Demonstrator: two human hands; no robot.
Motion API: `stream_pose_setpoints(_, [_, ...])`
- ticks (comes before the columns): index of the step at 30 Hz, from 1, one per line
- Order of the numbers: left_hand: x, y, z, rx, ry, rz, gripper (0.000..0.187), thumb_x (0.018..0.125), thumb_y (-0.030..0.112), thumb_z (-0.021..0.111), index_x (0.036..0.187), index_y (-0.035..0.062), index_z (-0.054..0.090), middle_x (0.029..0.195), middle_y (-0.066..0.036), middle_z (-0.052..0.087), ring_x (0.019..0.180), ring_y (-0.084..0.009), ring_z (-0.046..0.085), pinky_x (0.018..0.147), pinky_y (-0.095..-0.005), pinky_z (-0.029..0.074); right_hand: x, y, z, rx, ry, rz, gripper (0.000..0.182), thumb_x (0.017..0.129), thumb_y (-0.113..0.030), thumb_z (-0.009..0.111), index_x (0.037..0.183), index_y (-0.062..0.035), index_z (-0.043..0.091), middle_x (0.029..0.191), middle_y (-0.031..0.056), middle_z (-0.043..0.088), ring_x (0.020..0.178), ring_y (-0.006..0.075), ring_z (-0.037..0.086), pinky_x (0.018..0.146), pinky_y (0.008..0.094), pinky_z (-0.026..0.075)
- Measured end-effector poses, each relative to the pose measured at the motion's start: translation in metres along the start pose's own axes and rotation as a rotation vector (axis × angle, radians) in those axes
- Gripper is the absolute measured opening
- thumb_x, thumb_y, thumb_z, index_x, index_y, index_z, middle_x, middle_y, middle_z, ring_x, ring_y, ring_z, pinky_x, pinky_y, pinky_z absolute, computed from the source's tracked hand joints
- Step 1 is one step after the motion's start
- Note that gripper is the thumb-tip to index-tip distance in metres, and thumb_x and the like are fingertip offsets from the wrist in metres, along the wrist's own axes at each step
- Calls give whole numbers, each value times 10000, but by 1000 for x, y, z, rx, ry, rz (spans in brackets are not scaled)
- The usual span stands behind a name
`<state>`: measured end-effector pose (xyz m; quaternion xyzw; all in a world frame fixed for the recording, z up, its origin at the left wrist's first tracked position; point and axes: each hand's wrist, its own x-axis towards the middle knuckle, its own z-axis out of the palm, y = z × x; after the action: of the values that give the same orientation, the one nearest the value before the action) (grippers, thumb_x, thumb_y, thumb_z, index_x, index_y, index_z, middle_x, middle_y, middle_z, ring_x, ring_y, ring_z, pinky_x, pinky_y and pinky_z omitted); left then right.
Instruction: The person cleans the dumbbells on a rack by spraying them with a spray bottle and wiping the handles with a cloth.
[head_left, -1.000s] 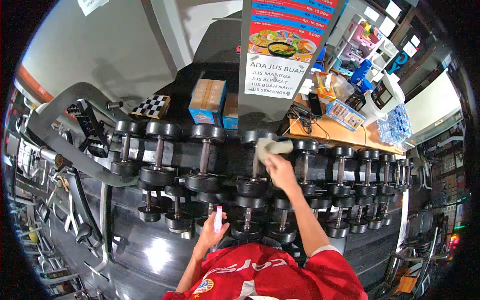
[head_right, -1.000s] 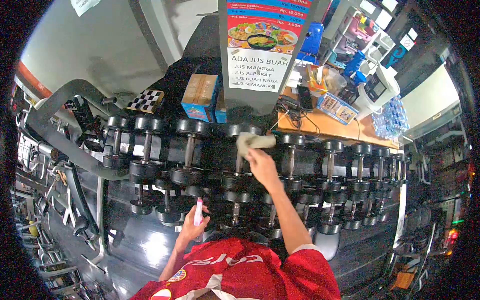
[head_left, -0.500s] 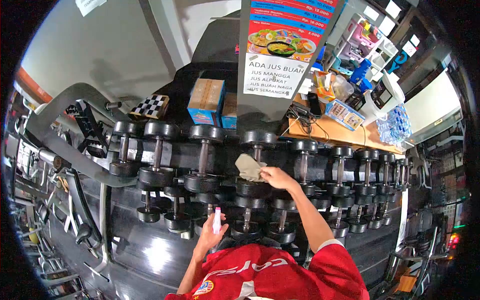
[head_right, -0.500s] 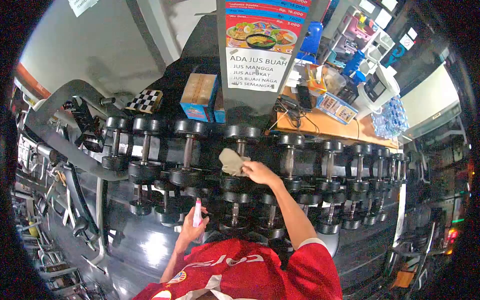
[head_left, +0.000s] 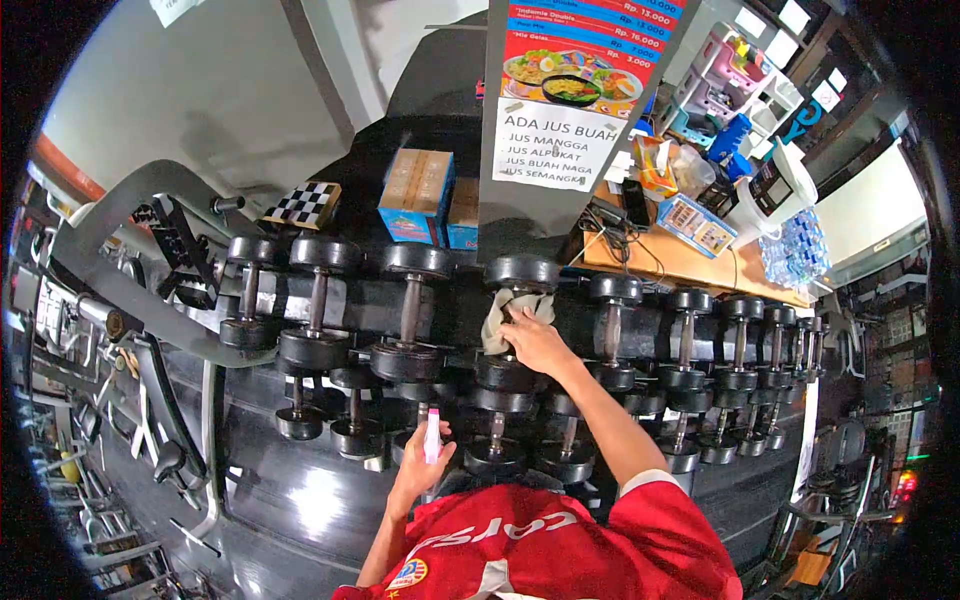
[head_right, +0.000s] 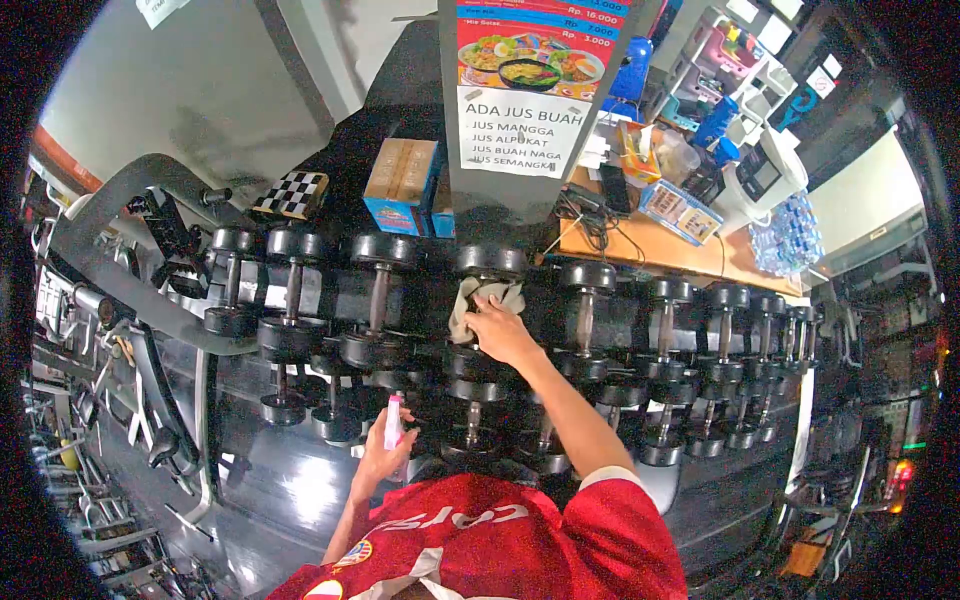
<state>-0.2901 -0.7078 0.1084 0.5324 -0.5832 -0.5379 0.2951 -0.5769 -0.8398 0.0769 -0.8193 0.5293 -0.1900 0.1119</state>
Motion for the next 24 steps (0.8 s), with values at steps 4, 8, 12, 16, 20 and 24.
stream_pose_setpoints(4, [1, -5, 0, -9, 6, -26, 348, 772, 43, 681, 1095, 36, 553, 940, -48, 605, 735, -123, 550, 679, -287, 474, -10, -4, -30, 300, -436, 259, 263, 917, -173, 484, 1148, -100, 587, 955, 204, 645, 895, 377, 623, 762, 465, 484])
stream_pose_setpoints(8, [3, -11, 1, -21, -17, -68, 349, 770, 51, 682, 1093, 36, 552, 939, -57, 606, 727, -128, 554, 674, -286, 474, -18, 26, -47, 561, -503, 399, 271, 940, -200, 476, 1129, -27, 563, 938, 174, 648, 858, 299, 620, 745, 380, 466])
stream_pose_setpoints(12, [5, -11, -1, -31, -22, -74, 358, 765, 53, 678, 1097, 27, 547, 946, -82, 609, 740, -161, 569, 686, -298, 477, -10, 36, -86, 383, -462, 515, 282, 929, -240, 480, 1131, -69, 578, 1026, 179, 645, 971, 355, 610, 804, 418, 467])
stream_pose_setpoints(16, [10, -19, 1, 36, -39, 38, 363, 806, 59, 654, 1135, 44, 502, 962, -41, 590, 647, -93, 529, 566, -254, 458, -15, 36, -64, 292, -227, 618, 280, 918, -224, 450, 1120, -92, 591, 1048, 190, 638, 1013, 370, 596, 827, 424, 474])
stream_pose_setpoints(20, [14, -11, 3, 86, -41, 87, 363, 798, 53, 654, 1131, 40, 509, 964, -50, 591, 654, -98, 524, 586, -262, 457, -23, 2, 1, -50, -271, 693, 283, 888, -216, 452, 1141, -132, 547, 1040, 164, 652, 1005, 413, 589, 858, 517, 442])
stream_pose_setpoints(24, [11, -2, 4, 48, -24, -31, 358, 773, 70, 684, 1099, 18, 544, 973, -107, 613, 851, -215, 597, 761, -320, 479, -24, 17, -12, 291, -476, 729, 286, 913, -242, 440, 1159, -149, 553, 1050, 167, 649, 1011, 401, 590, 843, 529, 440])
